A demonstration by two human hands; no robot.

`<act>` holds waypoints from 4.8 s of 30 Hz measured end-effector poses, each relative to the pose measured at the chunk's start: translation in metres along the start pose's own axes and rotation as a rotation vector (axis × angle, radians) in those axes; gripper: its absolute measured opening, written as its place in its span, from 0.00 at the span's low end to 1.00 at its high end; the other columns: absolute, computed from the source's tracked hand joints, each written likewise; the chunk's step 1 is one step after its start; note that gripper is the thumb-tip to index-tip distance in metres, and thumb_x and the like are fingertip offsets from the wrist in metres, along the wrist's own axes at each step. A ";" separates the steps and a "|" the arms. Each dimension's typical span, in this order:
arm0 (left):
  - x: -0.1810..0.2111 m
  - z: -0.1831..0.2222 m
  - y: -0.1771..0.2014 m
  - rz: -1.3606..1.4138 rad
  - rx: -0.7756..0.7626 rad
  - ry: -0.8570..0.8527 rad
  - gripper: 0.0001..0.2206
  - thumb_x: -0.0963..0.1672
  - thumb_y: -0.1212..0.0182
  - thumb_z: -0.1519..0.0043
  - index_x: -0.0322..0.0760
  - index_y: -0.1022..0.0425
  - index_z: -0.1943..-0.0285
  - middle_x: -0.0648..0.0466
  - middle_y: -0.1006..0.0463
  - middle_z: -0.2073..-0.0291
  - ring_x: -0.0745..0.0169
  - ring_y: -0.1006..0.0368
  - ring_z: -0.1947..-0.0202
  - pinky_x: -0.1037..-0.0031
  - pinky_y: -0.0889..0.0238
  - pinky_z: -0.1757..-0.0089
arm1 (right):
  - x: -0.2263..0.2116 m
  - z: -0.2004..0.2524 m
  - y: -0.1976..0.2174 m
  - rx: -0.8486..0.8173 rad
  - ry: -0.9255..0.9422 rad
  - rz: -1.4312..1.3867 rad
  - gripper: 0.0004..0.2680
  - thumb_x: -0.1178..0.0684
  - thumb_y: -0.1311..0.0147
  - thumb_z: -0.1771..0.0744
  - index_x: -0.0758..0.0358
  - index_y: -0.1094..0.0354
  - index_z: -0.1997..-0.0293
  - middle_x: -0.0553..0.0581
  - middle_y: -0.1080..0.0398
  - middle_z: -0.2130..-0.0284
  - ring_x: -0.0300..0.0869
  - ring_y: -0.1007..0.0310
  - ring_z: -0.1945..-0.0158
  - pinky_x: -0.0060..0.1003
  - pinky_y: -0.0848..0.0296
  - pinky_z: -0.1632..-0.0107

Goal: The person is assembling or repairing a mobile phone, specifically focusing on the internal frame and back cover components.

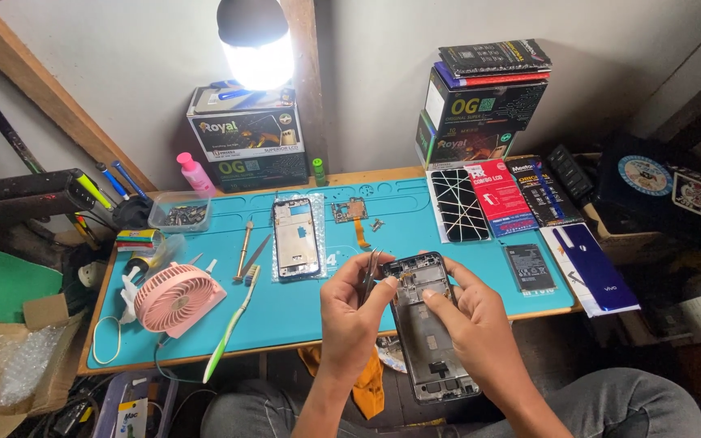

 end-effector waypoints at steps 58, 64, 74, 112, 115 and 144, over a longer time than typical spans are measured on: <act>0.005 0.011 -0.034 -0.159 0.290 0.292 0.09 0.44 0.29 0.36 0.32 0.10 0.55 0.55 0.21 0.66 0.67 0.31 0.66 0.72 0.31 0.61 | -0.009 -0.023 0.037 0.178 -0.151 0.026 0.30 0.50 0.43 0.33 0.52 0.48 0.17 0.50 0.29 0.30 0.37 0.35 0.23 0.41 0.35 0.31; -0.044 0.006 -0.055 -0.174 0.275 0.509 0.09 0.42 0.24 0.38 0.31 0.10 0.53 0.53 0.19 0.70 0.67 0.30 0.73 0.76 0.28 0.65 | -0.028 -0.031 0.050 0.175 -0.265 -0.218 0.31 0.56 0.45 0.31 0.46 0.54 0.15 0.60 0.28 0.30 0.46 0.29 0.29 0.47 0.31 0.31; -0.057 0.010 -0.080 -0.349 0.479 0.357 0.10 0.44 0.19 0.43 0.38 0.04 0.55 0.55 0.26 0.79 0.69 0.39 0.80 0.72 0.41 0.73 | -0.006 -0.040 0.059 0.024 -0.202 -0.049 0.30 0.47 0.39 0.35 0.36 0.45 0.20 0.50 0.30 0.28 0.40 0.29 0.26 0.45 0.27 0.31; 0.037 -0.006 0.002 -0.066 0.285 0.296 0.13 0.40 0.33 0.36 0.28 0.10 0.46 0.45 0.10 0.58 0.57 0.17 0.50 0.70 0.17 0.51 | -0.033 -0.002 0.021 0.264 0.033 -0.043 0.30 0.36 0.54 0.35 0.48 0.46 0.21 0.49 0.42 0.21 0.41 0.43 0.18 0.47 0.44 0.21; 0.022 -0.006 0.004 -0.035 0.333 0.283 0.15 0.40 0.31 0.38 0.27 0.10 0.44 0.46 0.10 0.58 0.58 0.17 0.52 0.71 0.18 0.48 | -0.038 -0.005 0.021 0.243 -0.067 -0.110 0.26 0.35 0.63 0.31 0.43 0.42 0.22 0.48 0.39 0.22 0.46 0.52 0.14 0.54 0.50 0.18; -0.028 0.017 0.013 -1.027 -0.193 -1.184 0.16 0.39 0.29 0.32 0.42 0.17 0.35 0.47 0.19 0.40 0.64 0.22 0.72 0.68 0.34 0.75 | -0.045 -0.012 0.028 0.016 -0.377 -0.558 0.15 0.49 0.48 0.28 0.62 0.25 0.35 0.60 0.20 0.53 0.46 0.23 0.55 0.38 0.27 0.49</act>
Point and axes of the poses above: each hand's wrist, its own z-axis away from the middle knuckle, its own y-axis out of the back of the hand, x = y × z, the point moved 1 cm from there along -z, towards the middle knuckle
